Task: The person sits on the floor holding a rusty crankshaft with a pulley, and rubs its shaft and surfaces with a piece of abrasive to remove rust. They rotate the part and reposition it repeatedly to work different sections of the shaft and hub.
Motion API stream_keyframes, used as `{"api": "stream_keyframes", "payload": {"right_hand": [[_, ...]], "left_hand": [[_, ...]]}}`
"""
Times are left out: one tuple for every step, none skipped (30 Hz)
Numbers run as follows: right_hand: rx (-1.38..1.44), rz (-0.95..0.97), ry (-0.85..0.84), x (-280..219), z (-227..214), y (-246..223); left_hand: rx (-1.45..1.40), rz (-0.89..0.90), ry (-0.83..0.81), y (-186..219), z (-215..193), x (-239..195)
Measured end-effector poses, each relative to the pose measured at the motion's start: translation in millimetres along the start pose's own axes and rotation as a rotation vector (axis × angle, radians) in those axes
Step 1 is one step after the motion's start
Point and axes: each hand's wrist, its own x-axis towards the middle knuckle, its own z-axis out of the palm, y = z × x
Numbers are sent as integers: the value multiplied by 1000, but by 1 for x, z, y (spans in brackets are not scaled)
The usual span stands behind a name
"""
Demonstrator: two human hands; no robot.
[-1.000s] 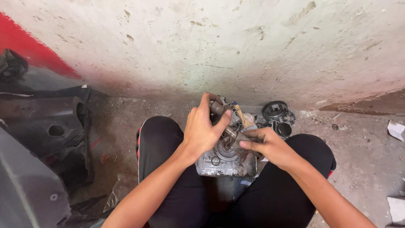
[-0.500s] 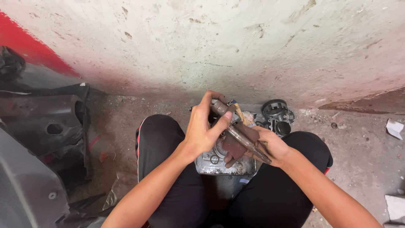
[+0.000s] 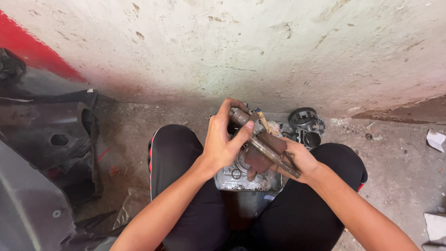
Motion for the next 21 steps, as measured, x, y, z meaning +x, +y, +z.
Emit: {"api": "stream_keyframes", "payload": {"right_hand": [[1,12,19,0,-7,3],[2,22,37,0,-13,6],[1,20,37,0,-23,11],[-61,-3,-88,1,-34,15],[-126,-29,-213,1,-44,20],[-127,-30,-214,2,-37,16],[-152,17,-119,3,-30,12],[-177,63,-22,4,-22,9],[-176,63,-23,4,-20,7],[-254,90,69,4,-18,4],[-332,116,162,3,-16,2],[-331,115,162,3,-11,-1],[-479,50,149,4,-7,-3],[-625,-13,131,4,-3,-5],[-623,-11,128,4,3,-5],[-743,-44,187,4,9,-6],[-862,-77,247,3,15,-7],[-859,-79,249,3,22,-5],[-1186,-252,278,2,28,-4],[-1511,-432,308,0,35,-4],[-1510,-434,316,2,28,-2]], "left_hand": [[27,15,-6,-1,0,0],[54,32,-13,-2,0,0],[54,34,-14,0,-2,-1],[87,120,-58,1,-3,-2],[121,207,-103,2,-5,-3],[121,208,-103,2,-4,-4],[148,284,-126,1,-4,-4],[175,356,-149,1,-4,-6],[176,355,-149,1,-4,-6],[172,315,-167,2,-4,-6],[169,275,-185,2,-4,-6],[169,276,-187,2,-3,-6],[205,286,-173,2,-2,-5],[243,292,-156,2,-2,-5],[245,289,-155,0,0,-6],[270,269,-135,-1,2,-6],[295,249,-116,-2,4,-6],[295,250,-120,-3,3,-5],[294,244,-108,-4,2,-4],[291,241,-99,-4,2,-2],[289,244,-105,-5,2,-3]]}}
